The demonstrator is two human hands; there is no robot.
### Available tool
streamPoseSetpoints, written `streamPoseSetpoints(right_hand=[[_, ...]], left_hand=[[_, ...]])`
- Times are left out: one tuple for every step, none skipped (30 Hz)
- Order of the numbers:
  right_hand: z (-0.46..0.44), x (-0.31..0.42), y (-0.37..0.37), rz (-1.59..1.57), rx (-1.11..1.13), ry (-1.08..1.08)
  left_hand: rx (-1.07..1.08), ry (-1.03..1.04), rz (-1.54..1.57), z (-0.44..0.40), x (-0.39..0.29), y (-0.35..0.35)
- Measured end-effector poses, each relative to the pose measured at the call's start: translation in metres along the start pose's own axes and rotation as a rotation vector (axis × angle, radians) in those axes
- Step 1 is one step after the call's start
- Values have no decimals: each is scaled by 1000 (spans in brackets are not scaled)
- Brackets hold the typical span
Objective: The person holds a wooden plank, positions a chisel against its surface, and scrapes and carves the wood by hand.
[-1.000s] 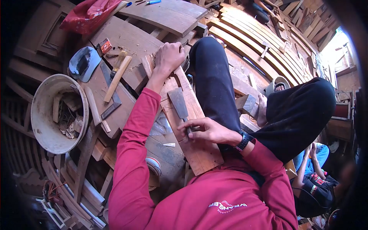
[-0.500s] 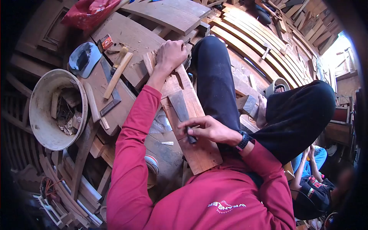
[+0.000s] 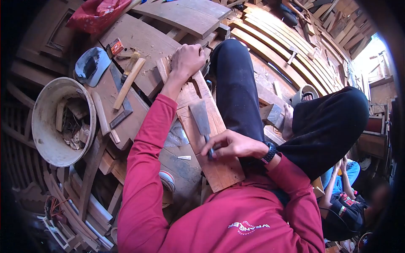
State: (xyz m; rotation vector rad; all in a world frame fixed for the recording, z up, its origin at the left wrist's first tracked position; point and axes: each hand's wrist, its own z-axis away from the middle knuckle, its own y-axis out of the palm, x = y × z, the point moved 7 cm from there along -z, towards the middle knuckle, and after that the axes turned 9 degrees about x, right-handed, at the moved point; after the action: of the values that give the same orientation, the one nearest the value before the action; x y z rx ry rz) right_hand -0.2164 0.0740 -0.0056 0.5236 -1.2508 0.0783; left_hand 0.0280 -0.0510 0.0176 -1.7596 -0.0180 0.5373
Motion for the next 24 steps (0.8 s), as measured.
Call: streamPoseSetpoints(right_hand=[[1,6,4,16,24,-32],[0,7,7,17,25,-32],[-1,9,4,-88,-81,-89],[-2,10,2,-193,-187,-145],[-4,13,-1,-223,-321,-225],[-2,12,-4,-221,-323,-226],[-2,8,-5,-132,-249,-170],[-1,5,-6,-44,-174,-113],[3,6,-3,-4,-91,-38],[3,8,-2,-4,-89,-36],[3,10,-2,-12,-103,-57],[4,11,-1,-20,-116,-78],[1,14,-2,-161,-216,-171],[-1,11,-2,-160,-214,-169],[-2,6,-6,-167,-250,-166],[-2,2,-10,-174,-288,-165],[1,-4,-12,-166,-212,-74],[3,1,-14,-165,-212,-74],[5,8,-9,-118,-147,-56],[5,11,-3,-70,-81,-37],[3,9,-4,-138,-119,-73],[-1,7,0,-139,-117,-70],[-3,6,-4,-202,-241,-128],[-1,6,-11,-265,-366,-189]], left_hand=[[-2,3,0,1,-1,-1],[-6,5,-1,1,-2,-3],[-5,4,0,1,0,-1],[-15,14,-4,1,1,0],[-26,27,-8,0,1,0],[-27,29,-8,1,-2,-2],[-12,12,-15,2,-3,-2],[5,-7,-22,3,-3,-3],[5,-8,-23,2,-3,-4],[9,-10,-17,2,-3,-4],[14,-14,-9,3,-4,-4],[14,-18,-7,3,-3,-3],[14,-15,-10,3,-3,-3],[15,-10,-13,3,-4,-3],[13,-11,-13,3,-3,-3],[17,-13,-17,3,-3,-3],[22,-14,-22,2,-3,-2],[22,-13,-22,1,-3,-2],[30,-17,-21,1,-2,-1],[38,-22,-20,1,-1,0],[39,-25,-17,2,-1,0],[30,-14,-22,2,-3,-2],[21,-3,-27,3,-4,-4],[21,-4,-27,2,-3,-2]])
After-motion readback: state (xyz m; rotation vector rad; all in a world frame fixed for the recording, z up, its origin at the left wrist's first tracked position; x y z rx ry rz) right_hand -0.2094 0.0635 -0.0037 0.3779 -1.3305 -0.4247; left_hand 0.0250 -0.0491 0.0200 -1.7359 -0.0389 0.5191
